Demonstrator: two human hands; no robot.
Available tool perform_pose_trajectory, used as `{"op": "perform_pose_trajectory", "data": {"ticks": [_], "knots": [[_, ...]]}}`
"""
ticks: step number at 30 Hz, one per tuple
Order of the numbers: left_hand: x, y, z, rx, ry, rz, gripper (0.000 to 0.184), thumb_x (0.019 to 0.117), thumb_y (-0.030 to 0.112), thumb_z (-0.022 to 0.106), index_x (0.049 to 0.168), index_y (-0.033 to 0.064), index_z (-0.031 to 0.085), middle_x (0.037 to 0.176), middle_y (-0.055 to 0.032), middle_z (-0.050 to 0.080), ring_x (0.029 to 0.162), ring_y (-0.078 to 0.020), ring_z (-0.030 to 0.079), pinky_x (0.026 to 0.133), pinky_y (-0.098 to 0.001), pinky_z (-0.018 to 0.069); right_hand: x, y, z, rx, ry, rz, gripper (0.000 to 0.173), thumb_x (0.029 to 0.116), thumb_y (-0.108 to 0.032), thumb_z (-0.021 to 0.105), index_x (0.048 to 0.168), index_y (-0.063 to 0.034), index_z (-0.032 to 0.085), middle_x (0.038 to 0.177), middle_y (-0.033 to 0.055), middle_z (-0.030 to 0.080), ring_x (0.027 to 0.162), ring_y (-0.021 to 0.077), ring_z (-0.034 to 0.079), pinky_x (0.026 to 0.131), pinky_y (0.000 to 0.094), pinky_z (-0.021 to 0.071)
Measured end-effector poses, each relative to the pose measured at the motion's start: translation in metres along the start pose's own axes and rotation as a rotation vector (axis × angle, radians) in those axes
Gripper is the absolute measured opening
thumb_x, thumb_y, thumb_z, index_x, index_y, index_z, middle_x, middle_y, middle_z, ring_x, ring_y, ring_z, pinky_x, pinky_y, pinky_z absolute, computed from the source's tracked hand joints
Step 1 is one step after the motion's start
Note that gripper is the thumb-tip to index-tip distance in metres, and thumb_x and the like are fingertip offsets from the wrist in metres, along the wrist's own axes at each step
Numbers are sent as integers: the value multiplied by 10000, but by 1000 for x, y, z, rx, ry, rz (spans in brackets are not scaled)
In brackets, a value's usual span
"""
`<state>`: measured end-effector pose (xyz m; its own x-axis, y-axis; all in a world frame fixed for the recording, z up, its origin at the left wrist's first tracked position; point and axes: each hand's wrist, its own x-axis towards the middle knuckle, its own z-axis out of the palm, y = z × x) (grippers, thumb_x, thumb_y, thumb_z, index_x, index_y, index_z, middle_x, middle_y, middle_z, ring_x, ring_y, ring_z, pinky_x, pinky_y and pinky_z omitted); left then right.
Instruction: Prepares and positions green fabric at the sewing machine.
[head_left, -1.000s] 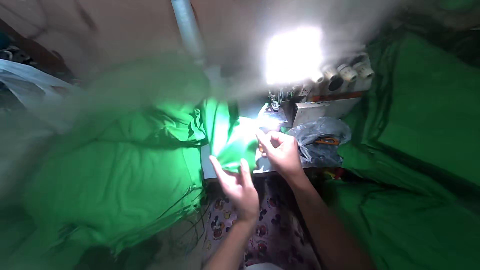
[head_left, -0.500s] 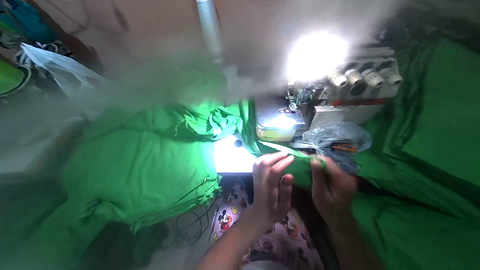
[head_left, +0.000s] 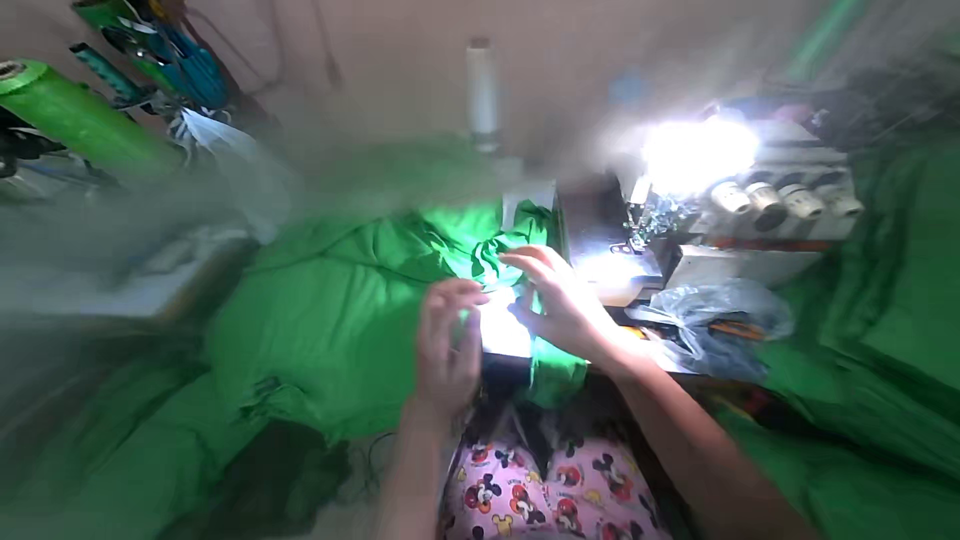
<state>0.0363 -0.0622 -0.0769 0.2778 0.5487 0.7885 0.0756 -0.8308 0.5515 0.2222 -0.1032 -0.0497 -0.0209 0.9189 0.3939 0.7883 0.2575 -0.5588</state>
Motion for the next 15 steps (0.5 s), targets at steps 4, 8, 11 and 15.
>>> {"op": "perform_pose_trajectory", "data": {"ticks": [4, 8, 11, 15], "knots": [[48, -29, -57, 232, -43, -68, 310, 993, 199, 539, 1110, -69, 642, 1184, -179, 631, 1094, -183, 615, 924, -346, 526, 71, 10, 28, -178, -160, 79, 190, 976, -70, 637, 1134, -3, 720, 1226, 201, 675, 971, 403, 694, 801, 616, 543], [100, -62, -45, 224, -390, -126, 993, 802, 457, 817, 1548, 3, 345, 1523, -243, 456, 1405, -388, 445, 1143, -593, 359, 45, -28, -62, 210, 118, -13, 238, 1057, -118, 515, 1227, -6, 637, 821, 29, 704, 571, 48, 633, 527, 237, 556], [139, -60, -13, 260, -510, 2, 702, 851, 270, 820, 1432, -6, 538, 1307, -252, 634, 1237, -449, 574, 1071, -649, 399, -3, -56, -139, 497, 393, -6, 218, 1086, -118, 418, 1151, -142, 625, 792, -94, 720, 550, -13, 633, 484, 154, 553], [166, -7, -2, 327, -434, 95, 315, 799, -82, 728, 1106, -14, 713, 1118, -273, 669, 1028, -473, 653, 860, -677, 505, -165, 80, -304, 547, 435, -217, 310, 1124, -157, 318, 1294, -73, 563, 1101, 51, 730, 876, 136, 744, 704, 285, 636]]}}
